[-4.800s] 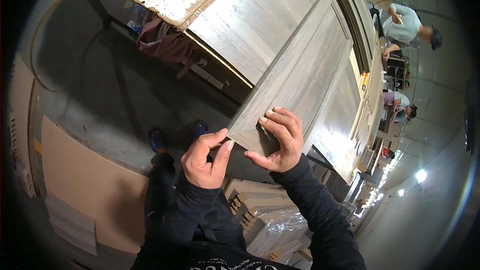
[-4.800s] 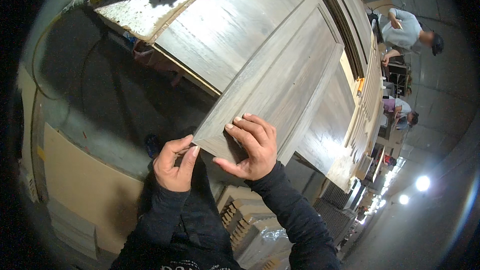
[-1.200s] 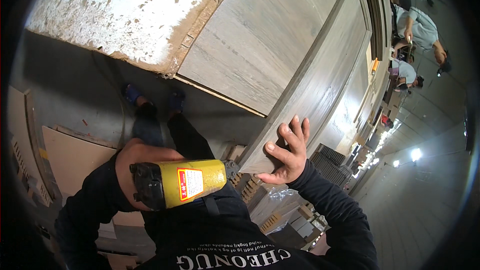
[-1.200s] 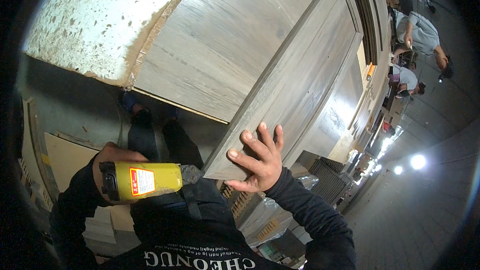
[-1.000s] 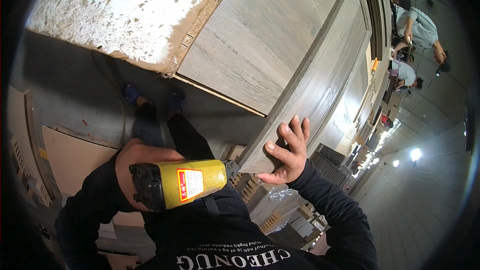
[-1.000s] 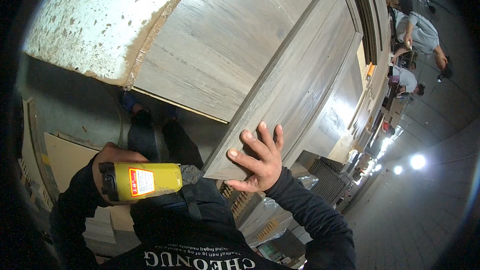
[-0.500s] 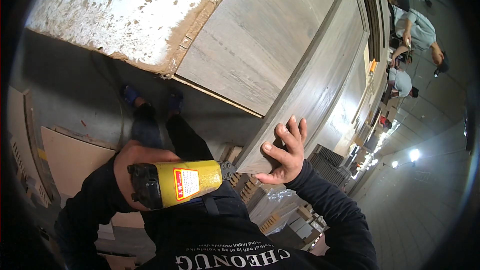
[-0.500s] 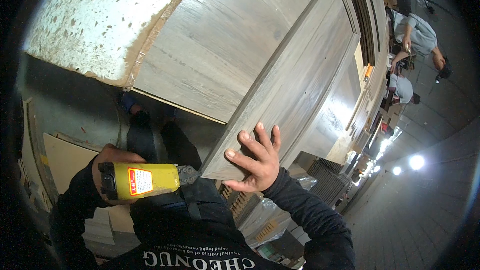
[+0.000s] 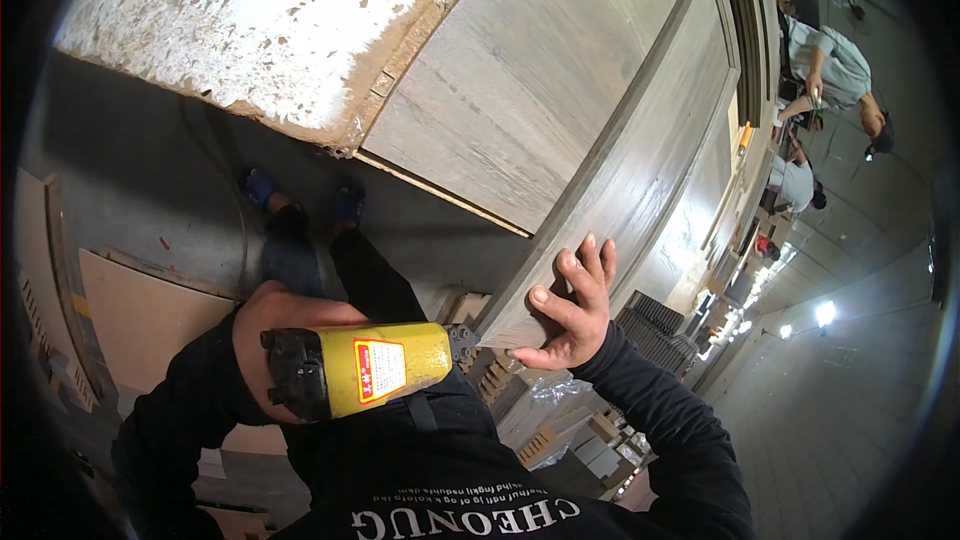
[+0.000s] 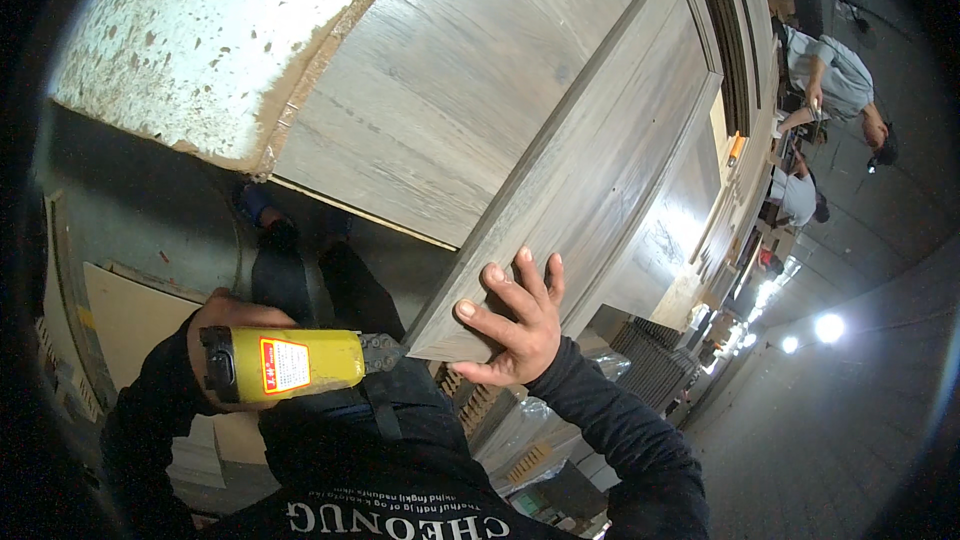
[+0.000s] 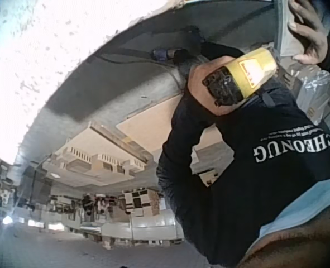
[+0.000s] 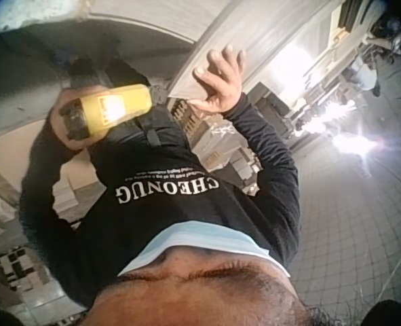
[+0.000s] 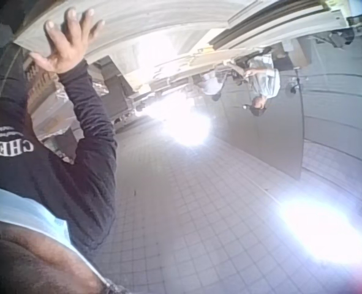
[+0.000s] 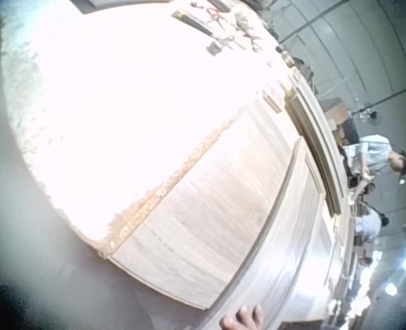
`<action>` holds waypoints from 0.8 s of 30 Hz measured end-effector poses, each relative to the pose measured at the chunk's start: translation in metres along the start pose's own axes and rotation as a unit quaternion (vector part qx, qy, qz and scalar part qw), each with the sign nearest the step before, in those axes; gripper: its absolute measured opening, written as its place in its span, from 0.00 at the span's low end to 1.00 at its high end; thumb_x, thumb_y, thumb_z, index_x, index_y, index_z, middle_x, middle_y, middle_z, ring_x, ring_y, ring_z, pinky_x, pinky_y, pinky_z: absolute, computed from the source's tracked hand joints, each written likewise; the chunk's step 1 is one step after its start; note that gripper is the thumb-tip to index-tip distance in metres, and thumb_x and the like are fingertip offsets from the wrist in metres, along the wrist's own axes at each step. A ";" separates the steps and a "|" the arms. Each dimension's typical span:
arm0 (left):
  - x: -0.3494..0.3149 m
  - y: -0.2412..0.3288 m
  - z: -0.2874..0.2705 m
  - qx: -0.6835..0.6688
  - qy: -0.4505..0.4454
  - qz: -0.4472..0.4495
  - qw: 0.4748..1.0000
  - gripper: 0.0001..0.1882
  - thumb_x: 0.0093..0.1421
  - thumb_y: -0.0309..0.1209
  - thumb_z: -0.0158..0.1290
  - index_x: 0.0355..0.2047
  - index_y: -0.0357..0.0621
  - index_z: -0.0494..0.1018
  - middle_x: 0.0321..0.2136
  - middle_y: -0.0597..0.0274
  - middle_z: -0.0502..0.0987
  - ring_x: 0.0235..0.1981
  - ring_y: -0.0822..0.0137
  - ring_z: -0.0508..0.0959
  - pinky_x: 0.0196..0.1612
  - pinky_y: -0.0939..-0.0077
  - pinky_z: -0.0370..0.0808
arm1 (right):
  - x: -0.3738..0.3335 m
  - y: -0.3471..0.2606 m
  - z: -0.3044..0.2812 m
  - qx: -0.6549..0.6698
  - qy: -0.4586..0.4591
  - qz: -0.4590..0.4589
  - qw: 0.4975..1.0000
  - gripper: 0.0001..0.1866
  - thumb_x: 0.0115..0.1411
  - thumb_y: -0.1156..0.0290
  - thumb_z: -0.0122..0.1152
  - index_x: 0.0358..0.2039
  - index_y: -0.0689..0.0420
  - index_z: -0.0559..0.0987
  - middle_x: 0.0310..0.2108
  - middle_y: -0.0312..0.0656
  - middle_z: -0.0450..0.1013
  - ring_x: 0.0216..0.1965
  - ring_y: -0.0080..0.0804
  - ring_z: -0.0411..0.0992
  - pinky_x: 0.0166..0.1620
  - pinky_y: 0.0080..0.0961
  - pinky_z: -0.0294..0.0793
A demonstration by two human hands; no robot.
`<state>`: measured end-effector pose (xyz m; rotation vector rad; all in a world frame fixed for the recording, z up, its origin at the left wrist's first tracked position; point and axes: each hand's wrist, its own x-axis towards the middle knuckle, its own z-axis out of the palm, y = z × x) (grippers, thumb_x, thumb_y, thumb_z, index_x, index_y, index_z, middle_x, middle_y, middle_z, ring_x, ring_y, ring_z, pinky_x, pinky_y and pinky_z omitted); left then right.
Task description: The person aligns wooden trim pieces along the edges of wooden panels by hand and fastens them using a pneumatic nail gun.
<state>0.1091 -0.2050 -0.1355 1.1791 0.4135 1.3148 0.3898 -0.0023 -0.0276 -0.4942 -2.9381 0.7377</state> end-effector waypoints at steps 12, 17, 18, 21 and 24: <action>0.001 -0.007 -0.003 -0.003 -0.013 0.019 1.000 0.37 0.44 0.32 0.63 0.52 0.31 0.58 0.42 0.50 0.72 0.41 0.62 0.74 0.41 0.77 0.70 | 0.000 0.000 0.000 0.002 -0.001 0.000 1.000 0.32 0.42 0.40 0.64 0.46 0.44 0.79 0.59 0.46 0.60 0.66 0.51 0.47 0.65 0.49 0.29; 0.007 0.013 -0.005 -0.021 0.005 -0.060 0.998 0.37 0.43 0.29 0.64 0.51 0.32 0.58 0.41 0.51 0.73 0.40 0.63 0.75 0.41 0.78 0.71 | -0.001 0.002 -0.001 0.000 -0.001 0.002 1.000 0.32 0.42 0.40 0.64 0.46 0.44 0.79 0.59 0.46 0.60 0.66 0.51 0.47 0.65 0.49 0.29; 0.007 0.014 -0.004 -0.027 0.015 -0.089 0.996 0.37 0.43 0.28 0.64 0.51 0.32 0.58 0.41 0.51 0.73 0.40 0.63 0.75 0.41 0.78 0.71 | -0.001 0.002 -0.001 -0.001 -0.003 0.002 1.000 0.32 0.41 0.40 0.64 0.45 0.44 0.79 0.59 0.46 0.60 0.66 0.51 0.47 0.64 0.49 0.29; 0.008 0.014 -0.005 -0.013 0.013 -0.043 0.999 0.36 0.42 0.27 0.65 0.50 0.32 0.60 0.40 0.52 0.74 0.40 0.64 0.76 0.41 0.78 0.71 | 0.000 0.002 -0.002 -0.003 -0.004 0.001 1.000 0.32 0.41 0.40 0.64 0.45 0.44 0.79 0.59 0.47 0.60 0.66 0.51 0.47 0.64 0.49 0.29; 0.011 0.024 -0.002 0.053 0.028 -0.120 0.991 0.34 0.41 0.28 0.66 0.48 0.32 0.64 0.40 0.52 0.75 0.39 0.64 0.76 0.41 0.79 0.72 | 0.000 0.002 -0.002 -0.004 -0.004 0.002 1.000 0.32 0.41 0.41 0.65 0.45 0.44 0.79 0.59 0.47 0.60 0.66 0.51 0.47 0.64 0.49 0.29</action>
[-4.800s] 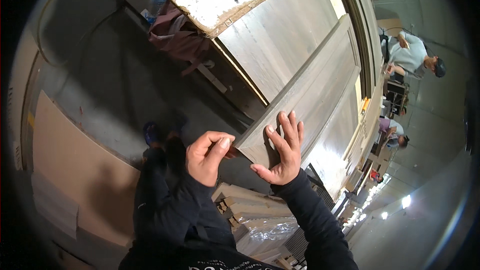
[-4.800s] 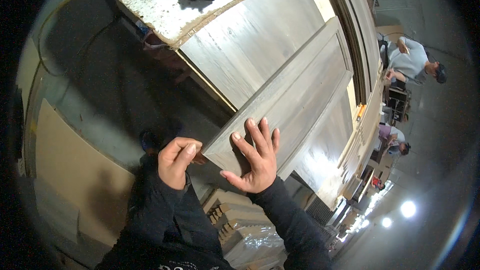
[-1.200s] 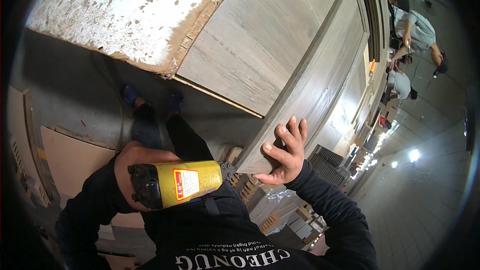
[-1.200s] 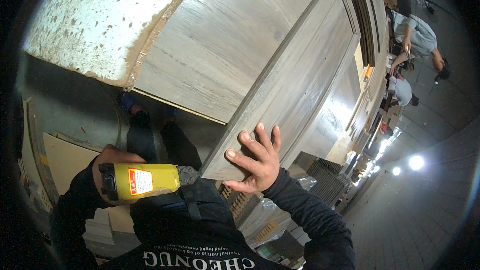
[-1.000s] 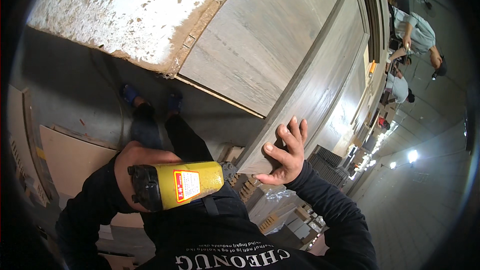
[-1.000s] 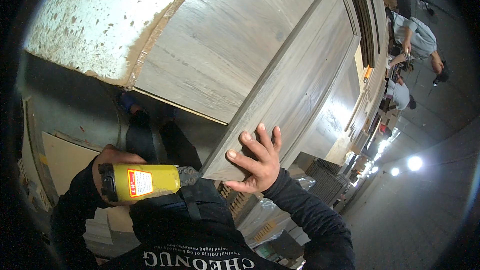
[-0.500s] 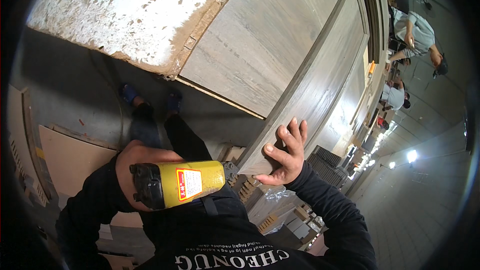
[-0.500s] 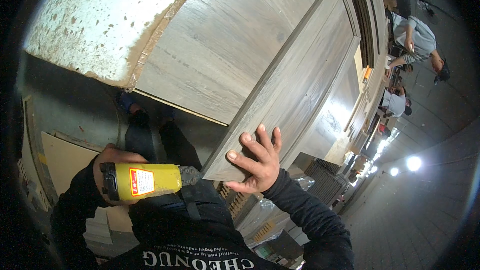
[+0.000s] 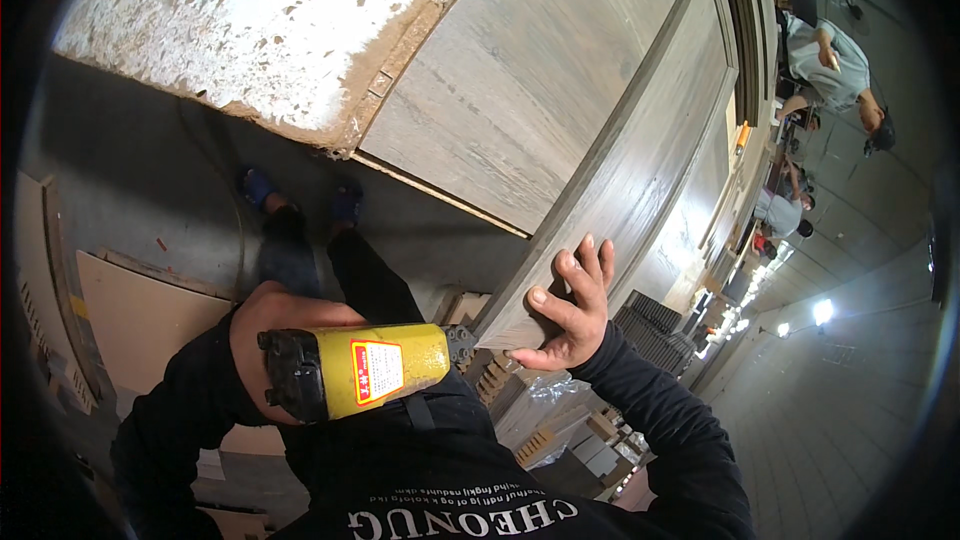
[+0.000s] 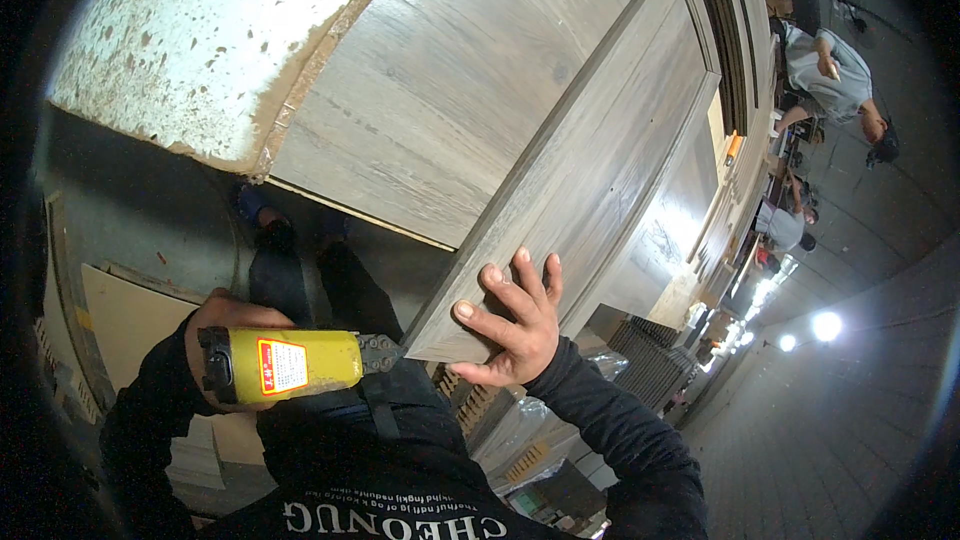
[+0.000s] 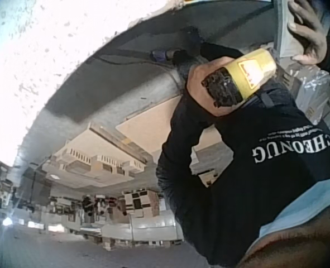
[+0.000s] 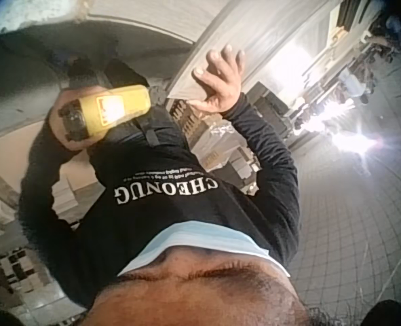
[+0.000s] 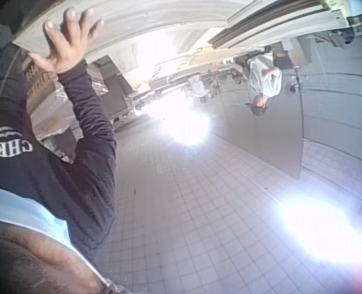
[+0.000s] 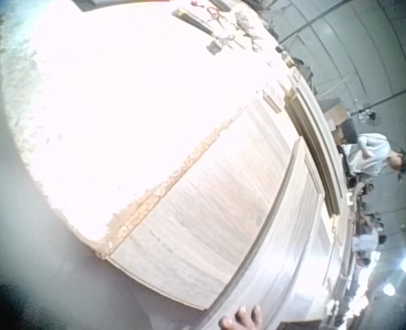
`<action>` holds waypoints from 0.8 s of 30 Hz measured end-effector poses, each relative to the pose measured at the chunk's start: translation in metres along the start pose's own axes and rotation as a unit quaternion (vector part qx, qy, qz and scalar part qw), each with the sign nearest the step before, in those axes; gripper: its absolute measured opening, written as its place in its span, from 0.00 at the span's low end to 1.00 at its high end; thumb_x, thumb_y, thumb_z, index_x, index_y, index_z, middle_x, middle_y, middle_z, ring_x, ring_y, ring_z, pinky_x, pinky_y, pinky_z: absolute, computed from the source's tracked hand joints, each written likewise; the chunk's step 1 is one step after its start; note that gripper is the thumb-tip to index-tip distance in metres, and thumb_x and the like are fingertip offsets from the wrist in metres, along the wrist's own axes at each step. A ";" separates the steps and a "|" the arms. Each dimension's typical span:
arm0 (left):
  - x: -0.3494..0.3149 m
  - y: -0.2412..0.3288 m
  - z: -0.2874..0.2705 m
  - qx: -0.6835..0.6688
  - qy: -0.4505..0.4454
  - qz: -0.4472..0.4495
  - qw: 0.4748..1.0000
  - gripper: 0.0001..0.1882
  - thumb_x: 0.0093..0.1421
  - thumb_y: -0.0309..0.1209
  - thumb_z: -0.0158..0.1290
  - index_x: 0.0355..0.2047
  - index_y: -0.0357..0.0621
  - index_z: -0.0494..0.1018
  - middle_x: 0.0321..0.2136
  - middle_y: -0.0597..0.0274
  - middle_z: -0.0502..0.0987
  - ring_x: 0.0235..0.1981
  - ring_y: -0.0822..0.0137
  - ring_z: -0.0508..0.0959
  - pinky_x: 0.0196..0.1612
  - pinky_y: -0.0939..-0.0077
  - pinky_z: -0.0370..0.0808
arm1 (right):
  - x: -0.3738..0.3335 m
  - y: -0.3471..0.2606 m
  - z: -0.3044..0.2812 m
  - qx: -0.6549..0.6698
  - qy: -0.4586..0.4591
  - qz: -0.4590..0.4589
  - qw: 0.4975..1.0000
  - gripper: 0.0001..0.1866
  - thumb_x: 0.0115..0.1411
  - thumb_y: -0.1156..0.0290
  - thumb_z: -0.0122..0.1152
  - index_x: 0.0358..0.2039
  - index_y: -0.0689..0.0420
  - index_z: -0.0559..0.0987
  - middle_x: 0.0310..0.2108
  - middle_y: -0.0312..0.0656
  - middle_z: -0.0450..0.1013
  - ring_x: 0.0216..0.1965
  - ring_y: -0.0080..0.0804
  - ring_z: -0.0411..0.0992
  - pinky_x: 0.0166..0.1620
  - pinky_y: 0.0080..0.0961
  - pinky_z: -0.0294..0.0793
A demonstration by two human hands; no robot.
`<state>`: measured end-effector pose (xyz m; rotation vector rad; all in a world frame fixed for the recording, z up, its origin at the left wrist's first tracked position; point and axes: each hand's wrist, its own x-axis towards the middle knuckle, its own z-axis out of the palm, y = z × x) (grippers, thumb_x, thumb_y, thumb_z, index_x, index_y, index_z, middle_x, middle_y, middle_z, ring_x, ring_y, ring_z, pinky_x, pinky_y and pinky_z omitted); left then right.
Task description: The person aligns wooden trim pieces along the edges of wooden panels by hand and fastens them using a pneumatic nail gun.
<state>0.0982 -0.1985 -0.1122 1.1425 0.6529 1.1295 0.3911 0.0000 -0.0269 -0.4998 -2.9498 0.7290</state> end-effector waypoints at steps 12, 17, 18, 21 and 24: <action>0.004 0.028 0.008 0.011 0.112 -0.125 0.986 0.20 0.40 0.31 0.65 0.34 0.40 0.74 0.29 0.57 0.79 0.29 0.66 0.79 0.35 0.77 0.74 | 0.005 -0.009 0.002 0.010 -0.011 0.012 1.000 0.31 0.43 0.42 0.64 0.47 0.44 0.78 0.59 0.47 0.61 0.66 0.50 0.47 0.65 0.48 0.29; 0.029 0.081 -0.004 0.091 0.120 -0.092 0.984 0.17 0.39 0.30 0.63 0.31 0.41 0.75 0.27 0.54 0.78 0.29 0.60 0.80 0.34 0.74 0.75 | 0.009 -0.003 -0.010 -0.009 -0.046 0.027 0.999 0.35 0.46 0.44 0.61 0.55 0.43 0.71 0.62 0.44 0.57 0.67 0.45 0.43 0.64 0.50 0.24; 0.030 0.100 -0.008 0.145 0.127 -0.126 0.973 0.20 0.36 0.32 0.65 0.32 0.41 0.75 0.28 0.53 0.78 0.30 0.57 0.80 0.34 0.73 0.75 | 0.009 0.000 -0.008 -0.007 -0.041 0.025 0.999 0.36 0.47 0.44 0.60 0.56 0.43 0.70 0.63 0.43 0.55 0.67 0.45 0.42 0.64 0.50 0.23; 0.030 0.157 0.002 0.463 0.286 -0.125 0.830 0.09 0.43 0.31 0.59 0.25 0.42 0.76 0.21 0.53 0.77 0.25 0.56 0.79 0.29 0.72 0.75 | 0.012 0.000 0.011 0.026 -0.028 -0.012 0.999 0.39 0.49 0.43 0.58 0.60 0.43 0.64 0.66 0.42 0.49 0.68 0.44 0.38 0.64 0.53 0.23; 0.085 0.147 -0.040 0.661 0.262 0.019 0.703 0.10 0.46 0.31 0.57 0.30 0.40 0.76 0.23 0.51 0.76 0.25 0.54 0.78 0.30 0.70 0.74 | -0.008 0.008 0.024 0.065 0.006 0.071 0.995 0.41 0.50 0.42 0.58 0.62 0.44 0.60 0.66 0.42 0.47 0.68 0.44 0.39 0.63 0.56 0.34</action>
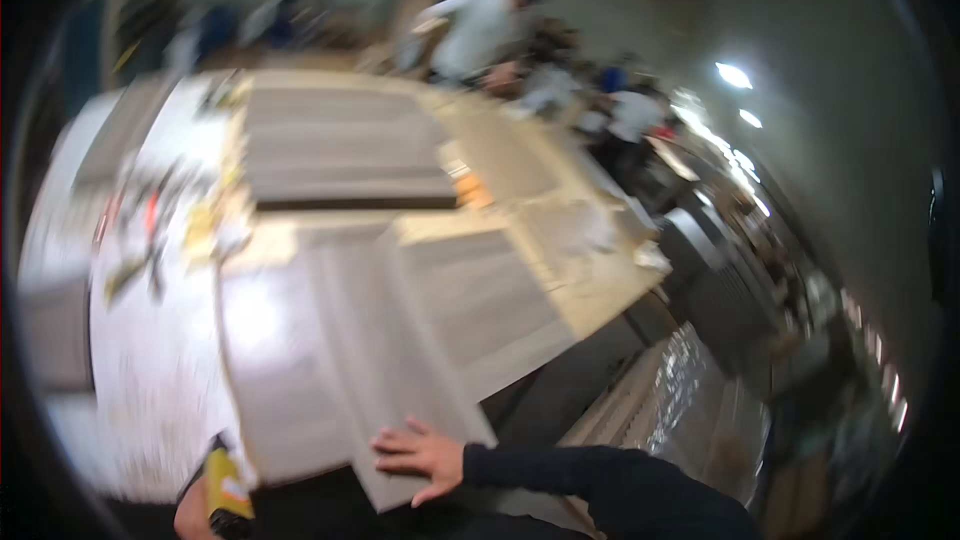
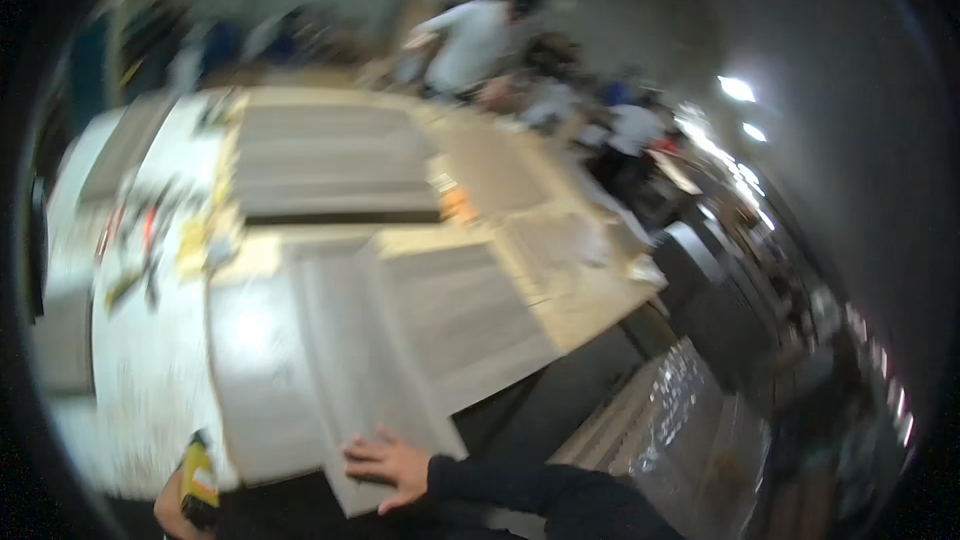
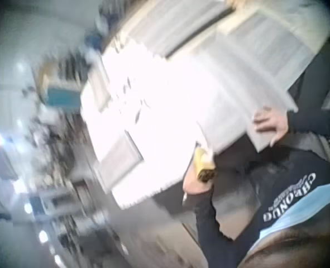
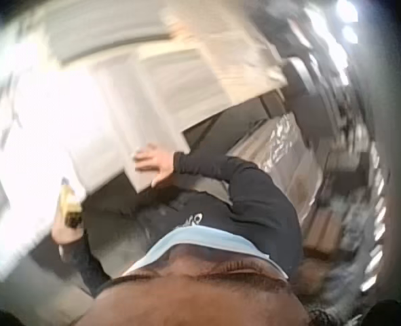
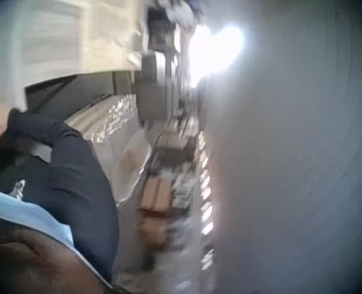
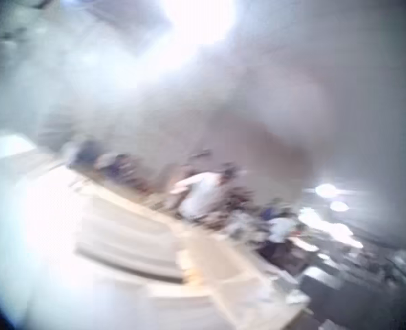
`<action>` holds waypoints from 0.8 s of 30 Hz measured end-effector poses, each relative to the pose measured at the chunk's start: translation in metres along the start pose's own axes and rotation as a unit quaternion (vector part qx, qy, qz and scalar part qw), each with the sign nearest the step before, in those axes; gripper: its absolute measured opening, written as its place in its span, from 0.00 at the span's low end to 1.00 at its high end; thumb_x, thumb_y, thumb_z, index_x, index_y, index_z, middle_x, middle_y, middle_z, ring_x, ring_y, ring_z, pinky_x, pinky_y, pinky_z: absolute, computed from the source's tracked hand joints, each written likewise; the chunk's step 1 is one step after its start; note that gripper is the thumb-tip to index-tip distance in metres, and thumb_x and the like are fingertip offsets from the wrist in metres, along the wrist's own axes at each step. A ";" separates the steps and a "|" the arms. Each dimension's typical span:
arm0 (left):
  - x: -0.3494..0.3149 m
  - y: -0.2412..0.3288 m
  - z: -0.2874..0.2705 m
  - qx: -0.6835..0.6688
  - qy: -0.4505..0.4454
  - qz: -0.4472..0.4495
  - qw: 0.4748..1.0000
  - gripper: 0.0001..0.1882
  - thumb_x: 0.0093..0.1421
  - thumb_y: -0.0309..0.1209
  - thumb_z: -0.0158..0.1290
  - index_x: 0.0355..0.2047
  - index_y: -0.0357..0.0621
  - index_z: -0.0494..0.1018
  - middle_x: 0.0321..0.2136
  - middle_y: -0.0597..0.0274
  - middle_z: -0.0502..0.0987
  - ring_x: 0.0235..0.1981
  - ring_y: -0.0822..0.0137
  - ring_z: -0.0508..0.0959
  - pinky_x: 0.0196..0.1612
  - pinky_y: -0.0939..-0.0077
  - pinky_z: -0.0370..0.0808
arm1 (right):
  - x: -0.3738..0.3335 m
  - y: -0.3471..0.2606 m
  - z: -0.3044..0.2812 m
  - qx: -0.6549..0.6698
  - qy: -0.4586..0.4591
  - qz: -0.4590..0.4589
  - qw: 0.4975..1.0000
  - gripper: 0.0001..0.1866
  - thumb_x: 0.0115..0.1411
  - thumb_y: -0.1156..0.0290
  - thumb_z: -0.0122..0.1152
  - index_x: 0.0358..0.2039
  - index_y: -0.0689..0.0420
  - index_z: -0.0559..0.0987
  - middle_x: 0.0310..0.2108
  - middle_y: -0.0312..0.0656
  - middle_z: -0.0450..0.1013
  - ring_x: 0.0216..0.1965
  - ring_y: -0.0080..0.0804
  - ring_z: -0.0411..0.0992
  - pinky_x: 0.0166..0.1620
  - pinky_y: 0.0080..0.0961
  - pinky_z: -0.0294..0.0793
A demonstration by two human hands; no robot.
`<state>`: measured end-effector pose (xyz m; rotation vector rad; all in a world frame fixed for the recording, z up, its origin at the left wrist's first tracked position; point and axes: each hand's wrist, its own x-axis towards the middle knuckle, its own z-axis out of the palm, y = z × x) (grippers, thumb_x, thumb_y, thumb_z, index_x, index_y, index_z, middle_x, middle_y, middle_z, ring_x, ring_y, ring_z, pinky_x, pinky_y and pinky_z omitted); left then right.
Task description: The person aligns wooden trim pieces along the edges of wooden panels by hand and fastens them using a pneumatic nail gun.
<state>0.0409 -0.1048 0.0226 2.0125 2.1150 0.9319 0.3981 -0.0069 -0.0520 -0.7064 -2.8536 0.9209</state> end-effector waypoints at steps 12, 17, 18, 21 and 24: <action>0.102 0.089 0.168 0.081 -0.007 0.207 0.975 0.17 0.47 0.33 0.58 0.37 0.39 0.74 0.28 0.48 0.75 0.30 0.52 0.76 0.35 0.66 0.73 | -0.082 0.047 0.037 0.358 0.190 0.438 0.802 0.36 0.54 0.43 0.56 0.51 0.61 0.68 0.46 0.51 0.71 0.48 0.44 0.70 0.49 0.32 0.68; 0.104 0.102 0.201 0.077 -0.019 0.231 0.970 0.19 0.47 0.34 0.59 0.39 0.38 0.73 0.30 0.47 0.74 0.32 0.51 0.75 0.37 0.65 0.72 | -0.070 0.047 0.025 0.352 0.176 0.397 0.829 0.33 0.52 0.45 0.59 0.48 0.61 0.72 0.44 0.51 0.73 0.46 0.43 0.71 0.48 0.32 0.68; 0.104 0.103 0.204 0.076 -0.019 0.232 0.970 0.20 0.47 0.34 0.59 0.40 0.38 0.73 0.30 0.47 0.74 0.33 0.50 0.75 0.37 0.65 0.72 | -0.071 0.045 0.023 0.349 0.180 0.394 0.831 0.33 0.52 0.45 0.59 0.47 0.61 0.72 0.43 0.51 0.73 0.45 0.43 0.71 0.48 0.32 0.69; 0.097 0.105 0.211 0.072 -0.019 0.233 0.970 0.22 0.48 0.34 0.59 0.42 0.37 0.72 0.32 0.47 0.74 0.34 0.50 0.74 0.39 0.64 0.71 | -0.084 0.033 0.031 0.345 0.196 0.399 0.827 0.32 0.50 0.46 0.61 0.44 0.61 0.74 0.42 0.51 0.74 0.44 0.42 0.72 0.47 0.32 0.69; 0.072 0.089 0.208 0.075 -0.014 0.207 0.975 0.23 0.48 0.35 0.59 0.44 0.37 0.72 0.33 0.46 0.73 0.35 0.49 0.74 0.40 0.63 0.71 | -0.097 0.017 0.048 0.348 0.202 0.414 0.817 0.30 0.49 0.46 0.63 0.42 0.61 0.76 0.40 0.51 0.75 0.43 0.41 0.73 0.46 0.32 0.70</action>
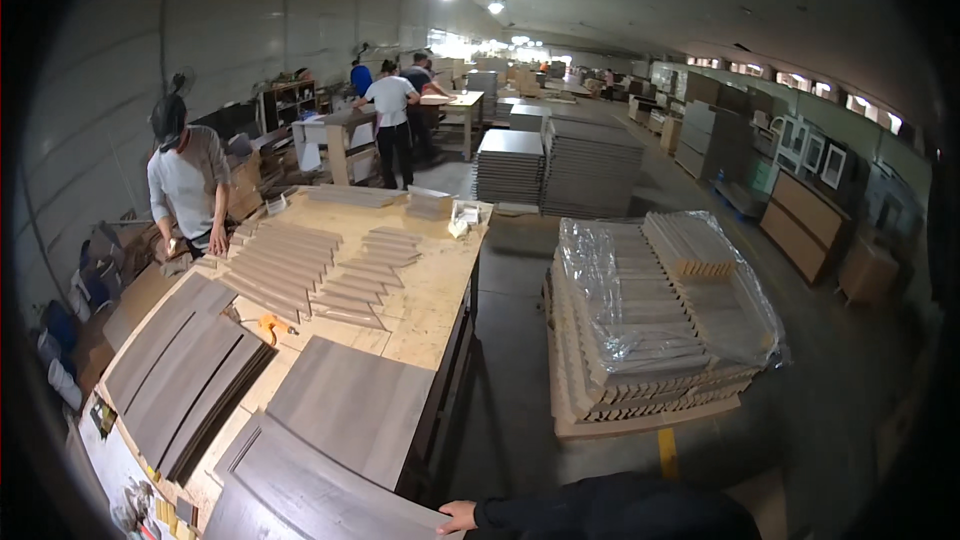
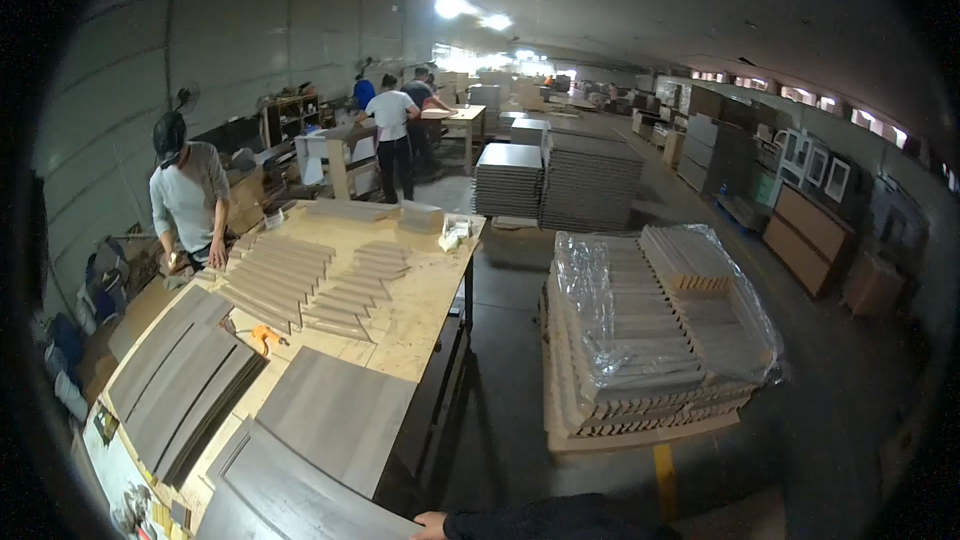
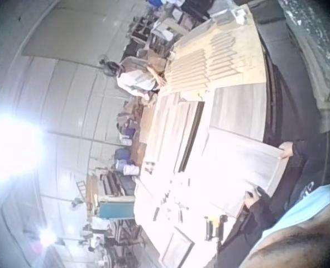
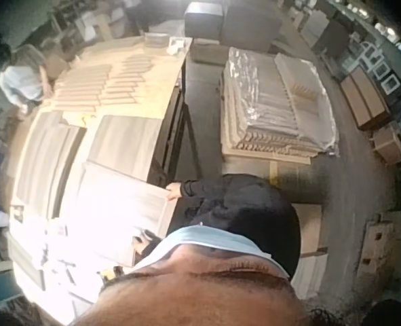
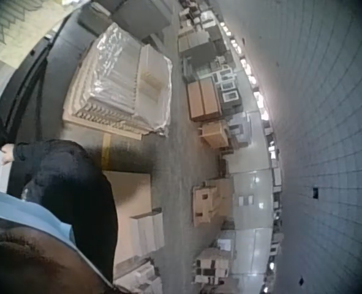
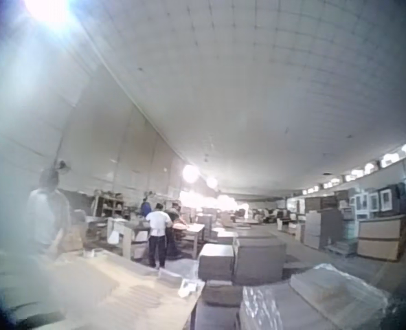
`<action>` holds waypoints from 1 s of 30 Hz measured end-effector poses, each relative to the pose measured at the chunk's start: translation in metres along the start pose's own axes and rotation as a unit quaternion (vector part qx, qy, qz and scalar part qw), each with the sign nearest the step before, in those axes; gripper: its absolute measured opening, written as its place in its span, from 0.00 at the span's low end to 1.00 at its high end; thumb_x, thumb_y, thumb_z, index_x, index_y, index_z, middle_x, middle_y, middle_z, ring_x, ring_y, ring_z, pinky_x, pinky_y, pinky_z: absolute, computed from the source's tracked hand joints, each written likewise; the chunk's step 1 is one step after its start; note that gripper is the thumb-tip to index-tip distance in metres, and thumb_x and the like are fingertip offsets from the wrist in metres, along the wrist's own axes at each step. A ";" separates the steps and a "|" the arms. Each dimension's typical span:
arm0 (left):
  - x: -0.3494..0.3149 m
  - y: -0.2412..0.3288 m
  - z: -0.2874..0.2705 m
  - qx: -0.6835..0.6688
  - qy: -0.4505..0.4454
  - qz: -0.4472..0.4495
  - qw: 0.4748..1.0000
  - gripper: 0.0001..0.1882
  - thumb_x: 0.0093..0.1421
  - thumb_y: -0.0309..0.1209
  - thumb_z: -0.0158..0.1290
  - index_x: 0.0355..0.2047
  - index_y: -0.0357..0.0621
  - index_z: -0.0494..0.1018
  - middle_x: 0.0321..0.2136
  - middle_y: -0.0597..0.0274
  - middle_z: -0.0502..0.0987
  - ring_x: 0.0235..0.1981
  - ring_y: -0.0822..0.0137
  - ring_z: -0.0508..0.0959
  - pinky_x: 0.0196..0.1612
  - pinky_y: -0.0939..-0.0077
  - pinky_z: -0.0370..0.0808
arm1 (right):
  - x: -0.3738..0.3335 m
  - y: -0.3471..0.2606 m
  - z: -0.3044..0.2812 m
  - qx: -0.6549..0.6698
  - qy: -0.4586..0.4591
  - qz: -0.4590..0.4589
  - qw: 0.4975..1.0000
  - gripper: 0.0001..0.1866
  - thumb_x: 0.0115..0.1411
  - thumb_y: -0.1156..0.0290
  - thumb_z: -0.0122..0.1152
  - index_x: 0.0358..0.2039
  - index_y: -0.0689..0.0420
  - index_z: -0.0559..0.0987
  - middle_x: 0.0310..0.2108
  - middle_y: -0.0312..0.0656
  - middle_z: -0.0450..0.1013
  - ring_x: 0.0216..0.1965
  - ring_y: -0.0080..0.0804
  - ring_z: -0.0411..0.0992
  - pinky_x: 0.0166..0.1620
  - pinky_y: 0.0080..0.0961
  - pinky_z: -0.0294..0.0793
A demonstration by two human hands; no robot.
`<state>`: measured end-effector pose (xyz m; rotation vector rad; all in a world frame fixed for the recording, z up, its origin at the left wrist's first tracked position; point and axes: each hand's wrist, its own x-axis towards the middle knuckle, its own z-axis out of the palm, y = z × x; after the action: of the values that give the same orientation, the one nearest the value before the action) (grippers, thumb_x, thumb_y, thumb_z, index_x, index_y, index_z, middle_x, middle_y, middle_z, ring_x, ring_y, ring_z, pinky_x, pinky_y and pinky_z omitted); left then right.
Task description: The person aligns wooden trim pieces along the edges of wooden panels by hand and fastens them using a pneumatic nail gun.
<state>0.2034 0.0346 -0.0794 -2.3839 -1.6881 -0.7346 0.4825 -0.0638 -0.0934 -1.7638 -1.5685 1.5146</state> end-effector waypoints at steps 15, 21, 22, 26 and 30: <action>-0.228 0.045 -0.071 -0.303 0.137 -0.580 0.744 0.25 0.58 0.33 0.53 0.55 0.38 0.64 0.40 0.56 0.72 0.37 0.65 0.72 0.41 0.74 0.71 | -0.029 -0.088 0.052 -0.134 -0.226 -0.194 0.945 0.17 0.50 0.59 0.65 0.35 0.57 0.77 0.27 0.40 0.76 0.29 0.36 0.75 0.34 0.28 0.73; -0.211 0.110 -0.057 -0.595 0.177 -0.617 0.483 0.22 0.60 0.28 0.49 0.55 0.38 0.64 0.27 0.69 0.74 0.24 0.80 0.70 0.26 0.86 0.68 | 0.006 -0.117 0.057 -0.244 -0.127 -0.457 0.846 0.24 0.38 0.62 0.71 0.38 0.50 0.77 0.43 0.37 0.71 0.49 0.39 0.67 0.50 0.36 0.65; -0.205 0.111 -0.056 -0.600 0.182 -0.607 0.488 0.22 0.60 0.27 0.48 0.55 0.38 0.64 0.25 0.71 0.74 0.23 0.81 0.70 0.24 0.87 0.67 | 0.012 -0.121 0.058 -0.273 -0.147 -0.477 0.822 0.25 0.38 0.61 0.71 0.39 0.50 0.76 0.45 0.37 0.70 0.52 0.40 0.65 0.52 0.38 0.64; -0.183 0.075 -0.061 -0.526 0.191 -0.624 0.545 0.24 0.58 0.25 0.50 0.56 0.38 0.62 0.27 0.66 0.76 0.19 0.82 0.68 0.21 0.87 0.63 | 0.046 -0.137 0.074 -0.289 -0.184 -0.523 0.780 0.26 0.38 0.60 0.71 0.40 0.49 0.76 0.47 0.38 0.68 0.55 0.41 0.62 0.54 0.41 0.62; -0.167 0.067 -0.065 -0.535 0.226 -0.617 0.531 0.26 0.58 0.25 0.50 0.57 0.41 0.60 0.31 0.63 0.77 0.25 0.79 0.73 0.26 0.86 0.70 | 0.070 -0.151 0.087 -0.294 -0.208 -0.532 0.766 0.28 0.37 0.56 0.72 0.41 0.49 0.75 0.48 0.39 0.67 0.57 0.44 0.61 0.56 0.45 0.59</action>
<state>0.2022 -0.1566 -0.0877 -0.2349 -2.8006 -2.8320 0.3206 0.0146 -0.0393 -0.3515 -2.7667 0.8369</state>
